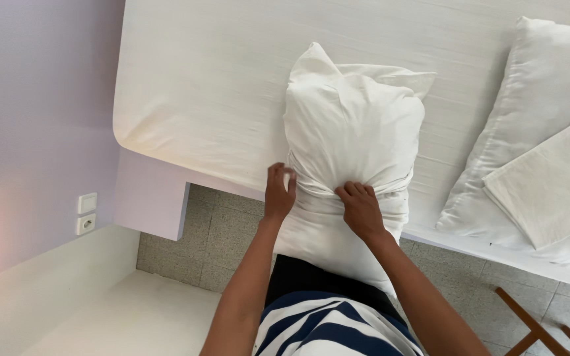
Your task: The person puts pillow cases on pillows by hand, pulling the fabric over the cushions and smoothing them out on a bed.
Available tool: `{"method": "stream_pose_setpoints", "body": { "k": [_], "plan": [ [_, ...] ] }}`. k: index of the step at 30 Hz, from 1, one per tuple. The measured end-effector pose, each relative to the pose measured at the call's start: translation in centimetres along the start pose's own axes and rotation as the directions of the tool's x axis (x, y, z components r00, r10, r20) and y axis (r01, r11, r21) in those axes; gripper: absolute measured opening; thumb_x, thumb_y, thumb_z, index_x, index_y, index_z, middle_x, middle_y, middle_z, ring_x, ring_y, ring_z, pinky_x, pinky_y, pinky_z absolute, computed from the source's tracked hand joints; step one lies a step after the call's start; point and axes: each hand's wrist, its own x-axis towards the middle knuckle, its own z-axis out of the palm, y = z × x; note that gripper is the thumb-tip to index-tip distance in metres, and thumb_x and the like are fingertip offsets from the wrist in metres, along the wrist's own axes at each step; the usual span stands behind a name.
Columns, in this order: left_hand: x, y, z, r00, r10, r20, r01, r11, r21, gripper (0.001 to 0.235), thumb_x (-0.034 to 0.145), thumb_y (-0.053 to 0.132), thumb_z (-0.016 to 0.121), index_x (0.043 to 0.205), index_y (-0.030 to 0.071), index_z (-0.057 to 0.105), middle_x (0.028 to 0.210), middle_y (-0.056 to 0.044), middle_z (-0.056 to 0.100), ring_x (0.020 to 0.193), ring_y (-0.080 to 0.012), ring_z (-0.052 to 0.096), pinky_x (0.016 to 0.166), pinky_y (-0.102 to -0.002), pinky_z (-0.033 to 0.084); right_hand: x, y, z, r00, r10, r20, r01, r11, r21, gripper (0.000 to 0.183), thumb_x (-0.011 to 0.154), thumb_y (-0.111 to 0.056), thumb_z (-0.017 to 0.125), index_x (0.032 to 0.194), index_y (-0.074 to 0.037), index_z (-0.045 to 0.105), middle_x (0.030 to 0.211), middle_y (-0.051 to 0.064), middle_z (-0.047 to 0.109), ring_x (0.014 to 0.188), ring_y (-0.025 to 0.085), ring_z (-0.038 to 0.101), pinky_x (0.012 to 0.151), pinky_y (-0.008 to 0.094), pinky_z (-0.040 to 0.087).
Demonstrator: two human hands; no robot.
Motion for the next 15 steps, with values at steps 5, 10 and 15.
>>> {"method": "stream_pose_setpoints", "body": {
  "k": [5, 10, 15],
  "plan": [
    [5.1, 2.6, 1.4, 0.864, -0.466, 0.189, 0.5, 0.76, -0.414, 0.103, 0.11, 0.088, 0.051, 0.176, 0.008, 0.049, 0.178, -0.028, 0.048, 0.171, -0.0479, 0.038, 0.141, -0.062, 0.033, -1.8, 0.4, -2.8, 0.994, 0.034, 0.1, -0.044, 0.995, 0.095, 0.021, 0.113, -0.011, 0.062, 0.126, -0.027, 0.066, 0.115, -0.003, 0.063, 0.116, 0.019, 0.066, 0.108, 0.039, 0.05],
    [6.6, 2.2, 5.4, 0.846, -0.476, 0.242, 0.529, 0.808, -0.26, 0.085, 0.11, 0.085, 0.055, 0.153, 0.015, 0.078, 0.148, -0.021, 0.077, 0.148, -0.0435, 0.067, 0.122, -0.058, 0.055, -2.6, 1.8, -6.3, 0.991, 0.117, 0.066, -0.127, 0.976, 0.177, 0.02, 0.115, -0.021, 0.066, 0.135, -0.026, 0.068, 0.123, 0.001, 0.067, 0.122, 0.024, 0.07, 0.106, 0.042, 0.056],
    [5.7, 3.0, 10.1, 0.808, -0.555, 0.2, 0.532, 0.54, -0.652, 0.034, 0.103, 0.04, 0.056, 0.098, 0.013, 0.076, 0.084, -0.004, 0.061, 0.08, -0.0203, 0.06, 0.075, -0.043, 0.051, -2.9, 2.1, -9.1, 0.962, 0.27, -0.035, -0.243, 0.909, 0.337, 0.042, 0.107, -0.03, 0.081, 0.138, -0.01, 0.061, 0.132, 0.012, 0.062, 0.13, 0.035, 0.066, 0.114, 0.049, 0.054]
  ]
}}
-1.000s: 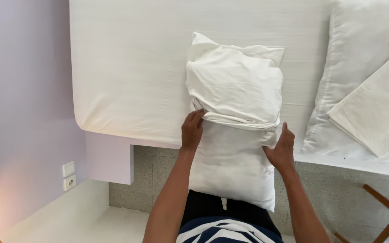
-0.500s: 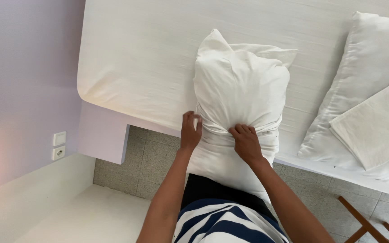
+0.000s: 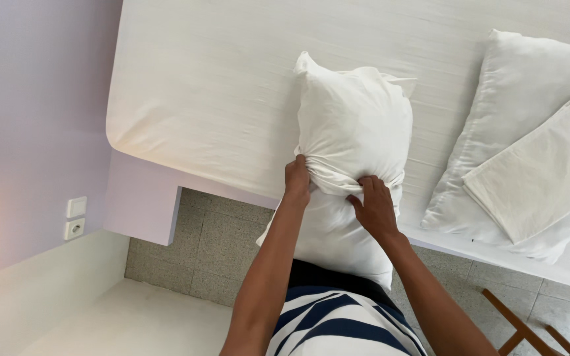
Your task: The person puts pillow cases on pillows by hand, pulling the fabric over the cushions and smoothing them out on a bed.
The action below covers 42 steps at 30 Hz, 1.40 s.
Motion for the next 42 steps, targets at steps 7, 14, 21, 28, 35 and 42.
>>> {"method": "stream_pose_setpoints", "body": {
  "k": [7, 14, 21, 28, 35, 42],
  "plan": [
    [-19.8, 13.7, 3.6, 0.993, 0.056, 0.102, -0.049, 0.996, -0.076, 0.036, 0.108, 0.028, 0.063, 0.129, 0.001, 0.074, 0.097, -0.002, 0.058, 0.089, -0.0146, 0.06, 0.077, -0.035, 0.054, 0.2, -0.6, -3.5, 0.972, 0.135, -0.195, -0.043, 0.908, 0.416, 0.011, 0.117, -0.007, 0.063, 0.121, -0.015, 0.068, 0.106, 0.009, 0.067, 0.113, 0.039, 0.073, 0.093, 0.053, 0.059],
    [-16.1, 7.0, 9.2, 0.98, -0.004, 0.201, 0.039, 0.985, -0.169, 0.046, 0.097, 0.016, 0.073, 0.136, -0.005, 0.06, 0.111, -0.011, 0.06, 0.108, -0.0222, 0.066, 0.092, -0.042, 0.064, -0.6, -0.3, -7.1, 0.942, 0.21, -0.263, -0.017, 0.809, 0.587, 0.036, 0.102, 0.006, 0.064, 0.136, -0.004, 0.07, 0.124, 0.022, 0.072, 0.121, 0.047, 0.071, 0.103, 0.055, 0.059],
    [-14.8, 4.1, 12.4, 0.922, -0.002, 0.387, -0.003, 1.0, 0.012, 0.02, 0.103, 0.019, 0.082, 0.114, 0.002, 0.079, 0.116, -0.018, 0.078, 0.113, -0.0296, 0.077, 0.088, -0.041, 0.072, 0.3, -1.0, -9.7, 0.938, 0.079, -0.338, 0.047, 0.936, 0.35, 0.065, 0.096, -0.006, 0.083, 0.156, -0.008, 0.06, 0.154, 0.017, 0.055, 0.147, 0.048, 0.06, 0.121, 0.061, 0.057],
    [-18.5, 5.9, 7.9, 0.844, 0.403, 0.355, -0.535, 0.688, 0.49, 0.025, 0.116, 0.02, 0.06, 0.128, 0.006, 0.077, 0.143, -0.019, 0.073, 0.147, -0.038, 0.068, 0.123, -0.052, 0.058, 2.6, 14.0, -2.5, 0.843, 0.371, -0.391, -0.234, 0.905, 0.355, 0.04, 0.106, -0.024, 0.087, 0.141, -0.017, 0.069, 0.13, 0.015, 0.071, 0.13, 0.046, 0.072, 0.112, 0.058, 0.06],
    [-16.7, 1.7, 4.4, 0.718, -0.091, 0.69, -0.695, -0.044, 0.718, 0.087, 0.117, 0.047, 0.058, 0.189, 0.036, 0.011, 0.199, -0.014, -0.002, 0.18, -0.0497, 0.0, 0.137, -0.079, 0.026, 0.7, 19.7, 0.0, 0.804, 0.501, -0.319, -0.455, 0.865, 0.212, 0.034, 0.103, -0.021, 0.077, 0.135, -0.014, 0.065, 0.12, 0.016, 0.068, 0.117, 0.05, 0.074, 0.1, 0.064, 0.061],
    [-12.1, -2.5, 6.7, 0.672, -0.169, 0.721, -0.74, -0.111, 0.664, 0.082, 0.118, 0.053, 0.052, 0.188, 0.044, 0.011, 0.199, -0.015, -0.007, 0.181, -0.0506, -0.005, 0.134, -0.081, 0.027, 3.5, 16.2, -3.4, 0.806, 0.173, -0.566, -0.12, 0.984, 0.13, 0.037, 0.096, 0.005, 0.081, 0.127, -0.014, 0.074, 0.119, 0.006, 0.069, 0.113, 0.039, 0.077, 0.096, 0.049, 0.062]
  ]
}}
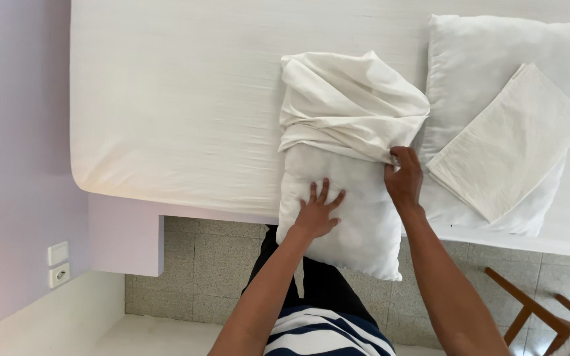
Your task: The person puts pillow cases on pillows by hand, pulling the fabric over the cushions and smoothing them out on a bed.
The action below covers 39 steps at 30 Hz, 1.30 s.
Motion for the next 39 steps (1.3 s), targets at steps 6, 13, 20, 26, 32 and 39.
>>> {"method": "stream_pose_setpoints", "body": {
  "k": [6, 13, 20, 26, 32, 39],
  "plan": [
    [2.1, -4.4, 1.3, 0.999, 0.017, -0.039, -0.02, 0.996, -0.086, 0.064, 0.123, 0.05, 0.045, 0.184, 0.051, 0.027, 0.199, -0.009, 0.008, 0.182, -0.0446, 0.007, 0.133, -0.077, 0.035, -11.4, 1.6, 1.9, 0.874, -0.251, 0.417, 0.321, 0.941, -0.107, 0.011, 0.1, -0.008, 0.073, 0.098, -0.019, 0.072, 0.103, 0.001, 0.069, 0.094, 0.031, 0.078, 0.085, 0.042, 0.062],
    [3.8, -5.2, -3.4, 0.759, -0.169, -0.629, -0.062, 0.943, -0.328, 0.032, 0.117, 0.013, 0.058, 0.143, 0.024, 0.073, 0.133, 0.001, 0.074, 0.131, -0.0217, 0.075, 0.113, -0.04, 0.063, -14.0, -2.5, -2.9, 0.902, 0.088, 0.422, -0.127, 0.99, 0.064, 0.01, 0.111, -0.011, 0.073, 0.119, -0.016, 0.076, 0.097, 0.005, 0.069, 0.092, 0.026, 0.079, 0.078, 0.041, 0.065],
    [10.0, -8.0, -7.3, 0.689, 0.094, -0.719, 0.018, 0.989, 0.146, 0.053, 0.105, 0.019, 0.084, 0.153, 0.025, 0.062, 0.165, -0.008, 0.053, 0.158, -0.0326, 0.053, 0.13, -0.051, 0.047, -5.4, -4.0, -3.5, 0.887, 0.442, 0.136, -0.457, 0.792, 0.404, 0.024, 0.117, -0.01, 0.071, 0.139, 0.0, 0.074, 0.118, 0.018, 0.076, 0.104, 0.033, 0.079, 0.088, 0.043, 0.066],
    [9.2, -6.6, -9.3, 0.551, 0.305, -0.776, -0.181, 0.952, 0.245, 0.007, 0.106, 0.011, 0.079, 0.109, 0.018, 0.081, 0.112, 0.002, 0.061, 0.107, -0.0208, 0.068, 0.098, -0.04, 0.057, -2.5, -3.2, -3.2, 0.965, -0.142, 0.222, 0.179, 0.971, -0.155, 0.044, 0.101, -0.028, 0.091, 0.139, -0.018, 0.073, 0.13, 0.005, 0.064, 0.124, 0.029, 0.069, 0.1, 0.042, 0.059],
    [6.5, -5.6, -2.3, 0.441, 0.476, -0.761, -0.36, 0.87, 0.336, 0.005, 0.113, 0.014, 0.07, 0.112, 0.016, 0.075, 0.106, -0.001, 0.061, 0.099, -0.0212, 0.07, 0.088, -0.037, 0.059, -1.2, -2.5, -1.7, 0.969, -0.108, 0.224, 0.148, 0.974, -0.17, 0.029, 0.106, -0.024, 0.087, 0.129, -0.015, 0.071, 0.136, 0.006, 0.059, 0.131, 0.033, 0.064, 0.106, 0.047, 0.053],
    [0.3, -3.8, -1.8, 0.724, 0.319, -0.612, -0.123, 0.932, 0.34, 0.017, 0.109, 0.019, 0.074, 0.122, 0.012, 0.066, 0.137, -0.012, 0.064, 0.14, -0.0328, 0.066, 0.127, -0.051, 0.05, -7.5, -1.4, -1.4, 0.955, -0.227, 0.191, 0.256, 0.955, -0.147, 0.021, 0.109, -0.004, 0.08, 0.118, -0.021, 0.072, 0.114, -0.003, 0.073, 0.122, 0.023, 0.076, 0.102, 0.04, 0.057]
  ]
}}
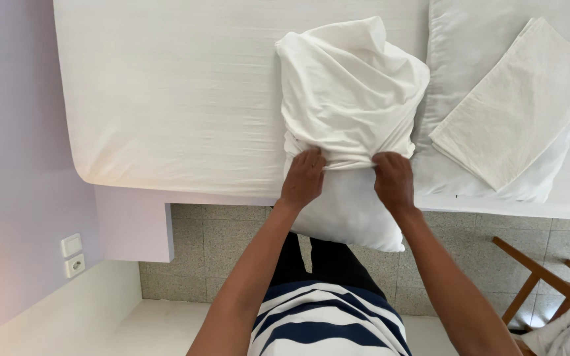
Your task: The person puts pillow cases on pillows by hand, pulling the fabric over the cushions and smoothing them out on a bed.
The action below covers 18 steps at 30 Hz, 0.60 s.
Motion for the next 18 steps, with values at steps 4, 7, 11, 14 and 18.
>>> {"method": "stream_pose_setpoints", "body": {
  "k": [4, 7, 11, 14, 18],
  "plan": [
    [1.0, -1.8, 1.2, 1.0, -0.024, -0.01, 0.024, 0.999, 0.031, 0.025, 0.105, 0.021, 0.077, 0.123, 0.006, 0.068, 0.149, -0.016, 0.064, 0.149, -0.0376, 0.063, 0.137, -0.063, 0.037, -5.6, 0.1, 1.4, 0.969, -0.249, -0.006, 0.248, 0.967, -0.054, 0.015, 0.104, -0.008, 0.079, 0.114, -0.019, 0.076, 0.123, -0.001, 0.073, 0.133, 0.027, 0.073, 0.109, 0.044, 0.057],
    [0.4, -2.0, 3.3, 1.0, -0.002, -0.022, 0.001, 0.998, -0.06, 0.021, 0.106, 0.021, 0.075, 0.123, 0.01, 0.068, 0.123, -0.01, 0.073, 0.129, -0.0328, 0.076, 0.136, -0.065, 0.04, -6.4, 0.9, 2.0, 0.977, -0.215, -0.013, 0.212, 0.972, -0.096, 0.014, 0.106, -0.016, 0.081, 0.115, -0.023, 0.073, 0.129, 0.0, 0.064, 0.126, 0.028, 0.071, 0.106, 0.045, 0.059],
    [-4.5, 1.1, 4.4, 0.992, -0.08, 0.096, 0.099, 0.974, -0.204, 0.032, 0.108, 0.037, 0.074, 0.13, 0.016, 0.064, 0.112, -0.009, 0.077, 0.113, -0.029, 0.081, 0.113, -0.047, 0.062, -3.4, 0.4, -0.5, 0.999, -0.046, 0.024, 0.048, 0.991, -0.121, 0.026, 0.106, -0.023, 0.086, 0.127, -0.019, 0.071, 0.135, 0.003, 0.066, 0.135, 0.029, 0.069, 0.111, 0.046, 0.055],
    [-8.6, 2.8, 4.9, 0.983, -0.045, 0.176, 0.095, 0.954, -0.285, 0.037, 0.112, 0.039, 0.07, 0.137, 0.013, 0.065, 0.122, -0.014, 0.077, 0.124, -0.0341, 0.079, 0.116, -0.049, 0.06, -2.6, -0.5, -1.5, 0.985, -0.025, 0.169, 0.046, 0.991, -0.124, 0.061, 0.095, -0.025, 0.093, 0.149, -0.023, 0.065, 0.154, 0.005, 0.059, 0.154, 0.03, 0.057, 0.129, 0.051, 0.043],
    [-10.7, 2.2, 2.1, 0.962, 0.102, 0.254, -0.005, 0.933, -0.359, 0.037, 0.116, 0.026, 0.063, 0.149, 0.011, 0.064, 0.133, -0.018, 0.073, 0.135, -0.0386, 0.072, 0.124, -0.053, 0.054, -4.3, 1.4, 1.4, 0.969, -0.047, 0.243, 0.091, 0.981, -0.171, 0.036, 0.102, -0.013, 0.081, 0.133, -0.028, 0.073, 0.136, -0.004, 0.068, 0.148, 0.021, 0.065, 0.135, 0.051, 0.043]
  ]
}}
